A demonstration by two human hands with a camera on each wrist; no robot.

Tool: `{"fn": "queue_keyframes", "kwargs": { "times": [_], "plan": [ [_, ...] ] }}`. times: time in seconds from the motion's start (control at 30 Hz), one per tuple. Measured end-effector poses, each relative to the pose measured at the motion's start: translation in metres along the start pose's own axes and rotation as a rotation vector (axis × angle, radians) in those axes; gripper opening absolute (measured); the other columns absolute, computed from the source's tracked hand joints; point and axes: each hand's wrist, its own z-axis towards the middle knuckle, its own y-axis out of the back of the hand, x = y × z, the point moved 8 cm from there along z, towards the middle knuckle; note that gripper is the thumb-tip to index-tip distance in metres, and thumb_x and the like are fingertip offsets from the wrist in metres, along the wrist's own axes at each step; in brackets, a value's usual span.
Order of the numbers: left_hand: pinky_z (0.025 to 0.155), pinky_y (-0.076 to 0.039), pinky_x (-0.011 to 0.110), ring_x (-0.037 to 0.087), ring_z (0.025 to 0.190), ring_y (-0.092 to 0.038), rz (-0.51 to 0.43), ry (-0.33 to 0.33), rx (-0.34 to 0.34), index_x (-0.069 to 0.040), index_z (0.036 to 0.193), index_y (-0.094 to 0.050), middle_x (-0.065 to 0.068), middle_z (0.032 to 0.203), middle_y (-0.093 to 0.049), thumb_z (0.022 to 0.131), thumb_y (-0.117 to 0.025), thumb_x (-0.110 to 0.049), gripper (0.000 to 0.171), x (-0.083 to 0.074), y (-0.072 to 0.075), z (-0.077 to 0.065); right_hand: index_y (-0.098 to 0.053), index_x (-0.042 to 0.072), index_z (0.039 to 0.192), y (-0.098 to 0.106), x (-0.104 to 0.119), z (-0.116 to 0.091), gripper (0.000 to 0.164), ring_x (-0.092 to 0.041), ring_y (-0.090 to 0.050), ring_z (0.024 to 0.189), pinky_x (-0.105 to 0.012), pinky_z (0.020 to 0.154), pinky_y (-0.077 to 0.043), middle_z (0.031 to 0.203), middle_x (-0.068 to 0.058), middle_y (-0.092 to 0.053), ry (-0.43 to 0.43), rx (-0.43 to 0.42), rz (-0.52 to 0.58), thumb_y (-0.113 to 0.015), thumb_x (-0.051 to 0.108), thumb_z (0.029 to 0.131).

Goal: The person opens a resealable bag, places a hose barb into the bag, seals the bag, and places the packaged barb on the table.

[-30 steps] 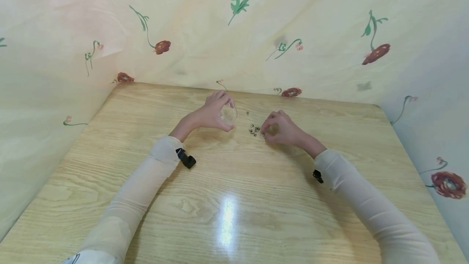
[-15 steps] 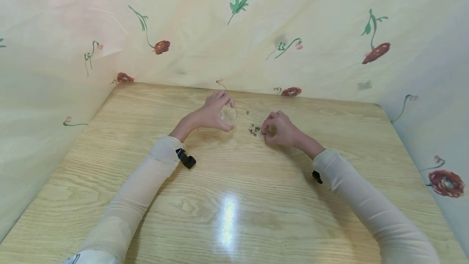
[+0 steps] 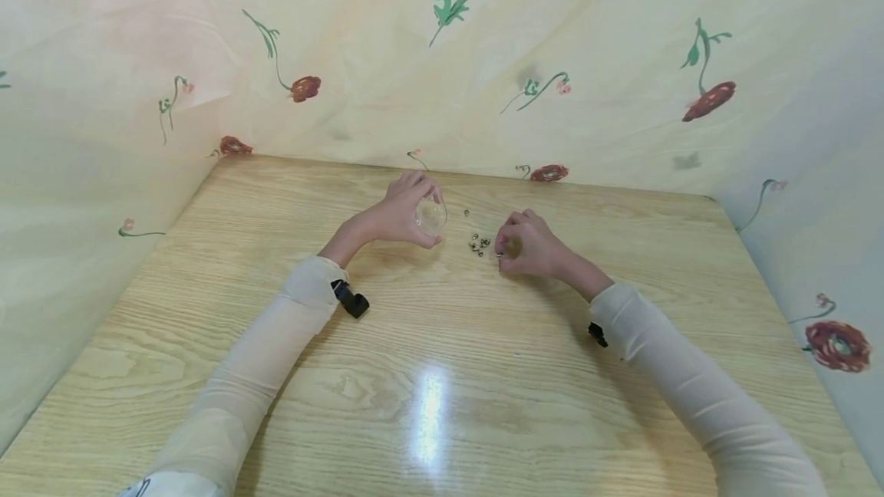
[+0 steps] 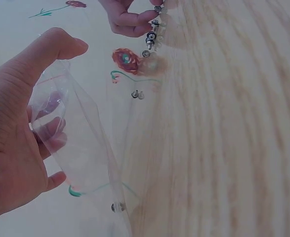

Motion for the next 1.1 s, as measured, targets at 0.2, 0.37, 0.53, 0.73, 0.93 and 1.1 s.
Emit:
{"fn": "queue_keyframes", "kwargs": {
  "times": [0.2,0.37,0.53,0.73,0.93,1.1],
  "plan": [
    [0.109,-0.021,0.053,0.026,0.118,-0.034,0.008,0.004,0.002,-0.014,0.116,-0.049,0.015,0.126,-0.046,0.076,-0.084,-0.036,0.058,0.000,0.000,0.000,-0.071,0.013,0.085,-0.001,-0.002,-0.001,0.016,-0.024,-0.040,0.093,-0.041,0.087,-0.027,0.100,-0.009,-0.062,-0.011,-0.002,-0.030,-0.076,0.004,0.073],
    [0.109,-0.021,0.052,0.027,0.119,-0.034,0.006,0.010,0.005,-0.011,0.118,-0.050,0.014,0.127,-0.046,0.076,-0.084,-0.035,0.059,0.001,-0.001,0.000,-0.070,0.013,0.082,-0.001,0.001,-0.001,0.014,-0.025,-0.041,0.092,-0.042,0.085,-0.028,0.098,-0.010,-0.062,0.016,-0.022,-0.046,-0.076,0.005,0.073],
    [0.109,-0.022,0.052,0.027,0.119,-0.035,0.012,0.008,0.004,-0.009,0.120,-0.050,0.015,0.127,-0.046,0.076,-0.083,-0.037,0.062,0.002,-0.001,0.000,-0.068,0.013,0.079,-0.001,0.004,-0.001,0.014,-0.026,-0.043,0.091,-0.042,0.084,-0.030,0.096,-0.010,-0.062,0.040,-0.041,-0.061,-0.076,0.005,0.072],
    [0.109,-0.021,0.054,0.028,0.119,-0.034,-0.001,-0.004,0.008,-0.007,0.121,-0.051,0.017,0.128,-0.046,0.076,-0.083,-0.038,0.063,0.002,-0.001,0.000,-0.067,0.014,0.077,-0.002,0.008,0.000,0.013,-0.025,-0.041,0.091,-0.041,0.085,-0.029,0.096,-0.009,-0.061,0.048,-0.036,-0.053,-0.076,0.005,0.071],
    [0.109,-0.021,0.054,0.028,0.120,-0.034,0.001,-0.001,0.006,-0.008,0.120,-0.050,0.016,0.128,-0.045,0.076,-0.083,-0.036,0.062,0.001,-0.001,0.000,-0.067,0.013,0.078,-0.002,0.010,0.001,0.013,-0.024,-0.041,0.092,-0.041,0.085,-0.029,0.096,-0.008,-0.060,0.069,-0.046,-0.035,-0.076,0.005,0.072],
    [0.108,-0.021,0.053,0.027,0.119,-0.034,0.002,0.004,0.004,-0.009,0.119,-0.050,0.015,0.127,-0.045,0.075,-0.083,-0.036,0.061,0.001,-0.001,0.000,-0.069,0.013,0.078,0.001,0.012,0.002,0.014,-0.023,-0.042,0.092,-0.041,0.085,-0.030,0.097,-0.009,-0.061,0.080,-0.079,-0.020,-0.077,0.005,0.071]
  ]
}}
